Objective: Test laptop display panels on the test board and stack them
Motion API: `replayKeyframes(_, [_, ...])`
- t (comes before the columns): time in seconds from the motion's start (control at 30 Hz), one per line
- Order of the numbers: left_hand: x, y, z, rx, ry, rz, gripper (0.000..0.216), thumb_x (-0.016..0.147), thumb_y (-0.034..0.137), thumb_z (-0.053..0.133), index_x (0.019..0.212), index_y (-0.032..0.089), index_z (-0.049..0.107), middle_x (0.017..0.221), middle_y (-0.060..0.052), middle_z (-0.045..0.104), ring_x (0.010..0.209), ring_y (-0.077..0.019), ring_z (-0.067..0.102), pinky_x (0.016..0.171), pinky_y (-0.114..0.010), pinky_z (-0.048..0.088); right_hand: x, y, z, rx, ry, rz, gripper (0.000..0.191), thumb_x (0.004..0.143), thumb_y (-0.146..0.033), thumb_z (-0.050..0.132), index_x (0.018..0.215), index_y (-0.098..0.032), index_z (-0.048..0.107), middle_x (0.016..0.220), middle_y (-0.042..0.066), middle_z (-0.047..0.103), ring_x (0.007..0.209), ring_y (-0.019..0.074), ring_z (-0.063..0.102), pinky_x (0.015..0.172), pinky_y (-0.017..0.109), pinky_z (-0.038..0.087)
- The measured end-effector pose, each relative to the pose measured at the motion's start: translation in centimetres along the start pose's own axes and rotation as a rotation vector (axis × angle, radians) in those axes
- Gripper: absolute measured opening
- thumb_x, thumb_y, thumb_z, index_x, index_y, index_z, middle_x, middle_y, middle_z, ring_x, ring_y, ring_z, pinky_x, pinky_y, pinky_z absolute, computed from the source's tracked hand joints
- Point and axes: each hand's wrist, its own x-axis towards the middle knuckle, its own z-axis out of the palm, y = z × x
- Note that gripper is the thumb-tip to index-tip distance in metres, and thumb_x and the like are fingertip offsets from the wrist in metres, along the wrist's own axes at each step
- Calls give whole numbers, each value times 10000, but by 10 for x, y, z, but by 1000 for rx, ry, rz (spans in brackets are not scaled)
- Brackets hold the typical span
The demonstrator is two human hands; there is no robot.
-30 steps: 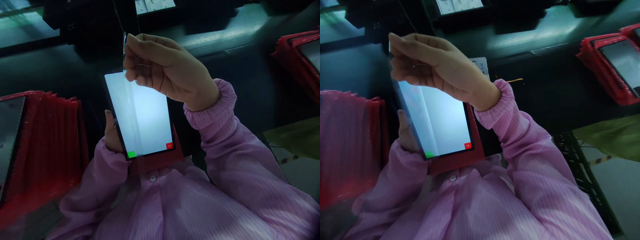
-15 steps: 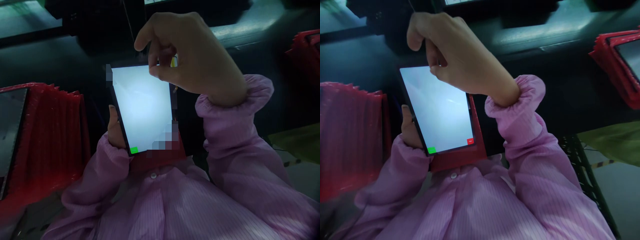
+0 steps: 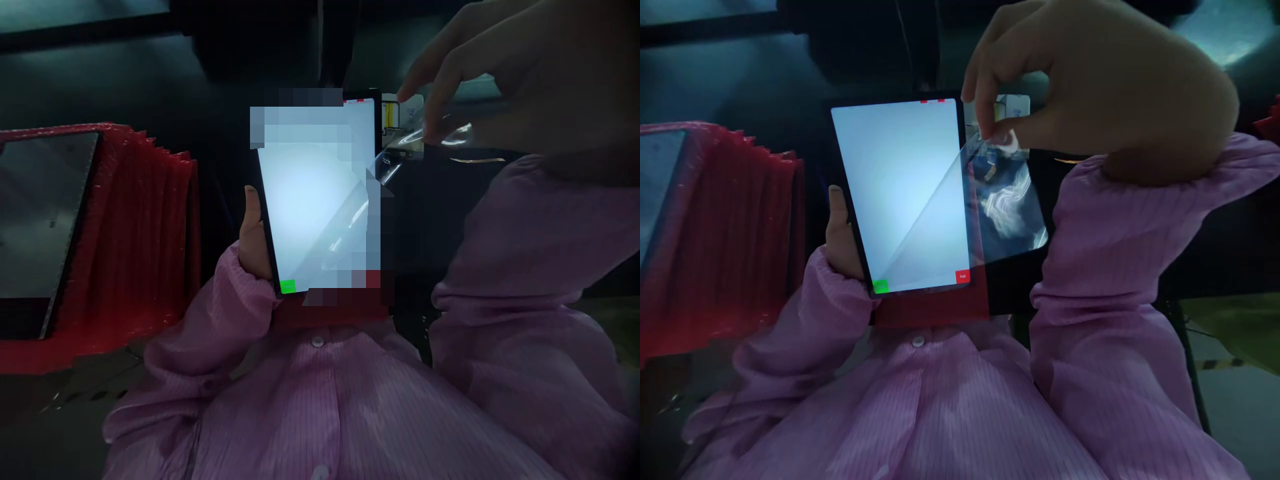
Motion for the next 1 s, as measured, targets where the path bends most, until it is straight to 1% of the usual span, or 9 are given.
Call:
replayKeyframes(0.23, [1, 0, 2, 18, 73, -26, 858, 894, 781, 129, 1153, 152, 653, 1154, -86, 690, 1325, -302, 500, 1072, -462, 445, 8, 15, 8, 101, 20, 41, 594, 854, -465, 426, 592, 10, 667, 1253, -35, 575, 1081, 92, 520, 823, 308, 384])
replayKeyframes(0.4, [0, 0, 1, -10, 17, -8, 830, 948, 703, 105, 1119, 113, 664, 1070, -87, 712, 1322, -303, 501, 1092, -480, 426, 12, 5, 11, 213, 55, 132, 438, 855, -343, 471, 707, 16, 672, 1241, -39, 583, 1074, 86, 525, 789, 299, 377])
replayKeyframes(0.53, [-1, -1, -5, -5, -5, -5, 808, 918, 752, 196, 1164, 129, 648, 1111, -89, 702, 1298, -337, 519, 1064, -509, 451, 17, -9, 12, 199, 82, 163, 468, 849, -317, 395, 698, 57, 632, 1215, -39, 589, 1075, 126, 512, 763, 333, 363])
replayKeyframes(0.63, [-1, -2, -5, 13, -11, -26, 799, 930, 739, 165, 1231, 150, 614, 1150, -77, 684, 1274, -345, 539, 1043, -554, 459, 25, -10, 20, 184, 88, 163, 420, 837, -339, 421, 847, -2, 672, 1211, -34, 600, 1137, 149, 507, 805, 324, 386])
replayKeyframes(0.73, [1, -5, 1, 81, -41, -18, 877, 894, 790, 106, 1256, 162, 599, 1162, -68, 673, 1227, -348, 578, 985, -545, 514, 32, -12, 31, 104, 159, 186, 351, 855, -337, 512, 1081, -117, 667, 1266, -18, 579, 1296, 174, 461, 1046, 315, 404])
replayKeyframes(0.8, [3, -7, 5, 132, -70, -16, 950, 856, 819, 14, 1264, 185, 593, 1195, -62, 661, 1218, -345, 588, 954, -539, 543, 34, -21, 38, -34, 261, 256, 391, 868, -349, 540, 1209, -172, 615, 1344, 4, 520, 1367, 199, 413, 1231, 394, 300])
replayKeyframes(0.87, [4, -8, 6, 191, -85, -14, 964, 842, 819, -27, 1275, 211, 585, 1229, -50, 653, 1226, -329, 587, 960, -529, 551, 33, -38, 42, -186, 351, 317, 444, 898, -342, 490, 1313, -190, 527, 1407, 36, 452, 1395, 235, 378, 1295, 525, 138])
replayKeyframes(0.93, [4, -7, 3, 277, -36, 35, 930, 848, 823, 19, 1262, 220, 593, 1210, -45, 666, 1240, -314, 580, 981, -510, 549, 30, -57, 46, -272, 331, 282, 495, 908, -373, 455, 1368, -191, 463, 1436, 69, 405, 1406, 277, 349, 1271, 617, 57])
replayKeyframes(1.0, [4, -6, -3, 373, 28, 117, 881, 863, 816, 85, 1242, 218, 610, 1182, -48, 678, 1279, -308, 550, 1017, -505, 528, 25, -74, 54, -271, 207, 167, 649, 858, -488, 548, 1419, -195, 407, 1477, 99, 343, 1420, 305, 322, 1264, 615, 122])
